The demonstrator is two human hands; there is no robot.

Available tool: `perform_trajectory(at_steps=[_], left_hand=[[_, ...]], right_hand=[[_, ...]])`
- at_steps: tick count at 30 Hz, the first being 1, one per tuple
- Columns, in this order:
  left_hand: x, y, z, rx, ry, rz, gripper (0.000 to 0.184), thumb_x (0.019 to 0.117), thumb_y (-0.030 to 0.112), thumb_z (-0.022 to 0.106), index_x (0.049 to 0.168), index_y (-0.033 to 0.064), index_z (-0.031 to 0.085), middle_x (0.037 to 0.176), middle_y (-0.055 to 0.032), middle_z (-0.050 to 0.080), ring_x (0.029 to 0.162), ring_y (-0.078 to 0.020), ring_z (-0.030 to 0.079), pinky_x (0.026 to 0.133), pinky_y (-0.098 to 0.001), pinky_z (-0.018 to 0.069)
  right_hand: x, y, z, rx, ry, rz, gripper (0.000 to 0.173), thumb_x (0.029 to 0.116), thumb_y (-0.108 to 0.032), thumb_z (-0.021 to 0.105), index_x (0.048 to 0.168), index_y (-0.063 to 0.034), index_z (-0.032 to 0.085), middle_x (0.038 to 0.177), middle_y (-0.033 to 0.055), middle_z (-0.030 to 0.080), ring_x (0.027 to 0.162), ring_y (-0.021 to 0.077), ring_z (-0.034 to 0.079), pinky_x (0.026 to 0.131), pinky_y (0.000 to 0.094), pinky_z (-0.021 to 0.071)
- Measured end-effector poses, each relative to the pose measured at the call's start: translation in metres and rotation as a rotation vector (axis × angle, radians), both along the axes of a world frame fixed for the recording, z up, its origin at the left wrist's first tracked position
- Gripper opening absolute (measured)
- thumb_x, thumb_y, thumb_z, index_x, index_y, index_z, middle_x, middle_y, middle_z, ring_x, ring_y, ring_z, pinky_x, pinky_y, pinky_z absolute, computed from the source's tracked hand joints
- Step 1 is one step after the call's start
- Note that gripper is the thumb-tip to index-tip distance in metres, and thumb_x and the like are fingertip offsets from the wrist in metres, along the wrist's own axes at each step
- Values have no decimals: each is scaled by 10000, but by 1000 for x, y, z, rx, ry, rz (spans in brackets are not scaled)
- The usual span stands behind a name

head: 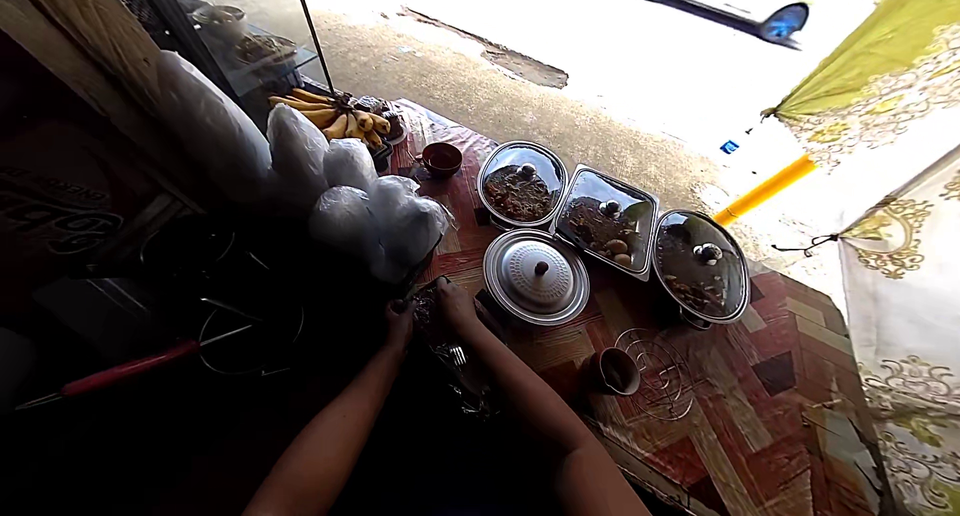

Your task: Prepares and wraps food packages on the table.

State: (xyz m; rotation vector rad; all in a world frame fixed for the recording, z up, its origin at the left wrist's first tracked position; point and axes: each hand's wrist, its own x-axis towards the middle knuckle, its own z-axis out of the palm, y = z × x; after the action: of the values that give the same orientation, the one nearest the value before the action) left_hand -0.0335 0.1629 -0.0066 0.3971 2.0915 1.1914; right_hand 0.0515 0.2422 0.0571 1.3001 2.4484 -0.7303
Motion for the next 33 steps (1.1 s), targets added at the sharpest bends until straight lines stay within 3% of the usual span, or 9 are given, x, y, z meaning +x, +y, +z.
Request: perform_trajectory(at_steps=[4, 10, 16, 18, 20, 23, 29, 33], left_hand=[[-5, -2, -7, -9, -7, -9, 342, 1014, 146, 635, 1281, -64, 602, 1256, -236, 631, 1168, -304, 604, 1034, -452, 462], [0, 0, -11, 48, -2, 65, 345, 978, 153, 694, 1238, -64, 626, 1188, -229, 651, 1101, -297, 623, 999, -437, 481], [0, 0, -11, 38, 14, 72, 243, 1001, 92, 632, 1191, -56, 654, 1137, -204, 673, 1055, -253, 641, 974, -404, 491], [-2, -1, -10, 48, 6, 63, 240, 1004, 85, 624, 1193, -60, 651, 1131, -203, 672, 1042, -245, 636, 963, -392, 492], [-4, -4, -11, 51, -4, 36, 255, 1009, 94, 618, 1212, -58, 643, 1156, -205, 668, 1066, -248, 637, 976, -397, 491], [-9, -9, -7, 63, -53, -12, 283, 1014, 85, 608, 1257, -59, 612, 1210, -214, 644, 1103, -249, 618, 984, -385, 484], [-11, -22, 1, 101, -186, -11, 380, 1023, 128, 623, 1316, -85, 512, 1194, -244, 584, 972, -252, 626, 840, -377, 546], [-6, -44, 8, 113, -209, -67, 350, 1056, 160, 565, 1320, -59, 496, 1159, -210, 573, 870, -212, 605, 749, -343, 529]], right_hand=[[-19, 12, -8, -12, -102, -49, 468, 996, -59, 550, 1449, -1, 451, 1317, 243, 623, 1223, 407, 621, 953, 574, 515], [-26, 14, -12, 19, -102, -83, 530, 969, -38, 565, 1477, -25, 414, 1284, 230, 644, 1214, 388, 632, 959, 553, 518], [-24, 12, -15, -19, -35, -174, 575, 978, -90, 569, 1512, -15, 371, 1316, 228, 632, 1235, 375, 623, 996, 555, 502], [-21, 14, -8, -74, -9, -191, 561, 970, -140, 595, 1482, -12, 404, 1341, 225, 621, 1263, 370, 606, 1014, 559, 486], [-16, 16, -2, -145, 7, -167, 460, 981, -185, 604, 1395, -3, 520, 1364, 218, 607, 1300, 359, 573, 1050, 563, 449], [-9, 17, 13, -216, 24, -44, 334, 1043, -223, 538, 1252, 22, 623, 1287, 238, 628, 1243, 371, 588, 1031, 570, 440], [2, 10, 42, -236, 84, 112, 331, 1092, -200, 431, 1240, 35, 609, 1190, 253, 644, 1149, 384, 619, 981, 579, 455], [25, -2, 76, -240, 156, 195, 271, 1074, -172, 479, 1182, 41, 610, 1116, 244, 640, 1078, 372, 618, 945, 576, 454]])
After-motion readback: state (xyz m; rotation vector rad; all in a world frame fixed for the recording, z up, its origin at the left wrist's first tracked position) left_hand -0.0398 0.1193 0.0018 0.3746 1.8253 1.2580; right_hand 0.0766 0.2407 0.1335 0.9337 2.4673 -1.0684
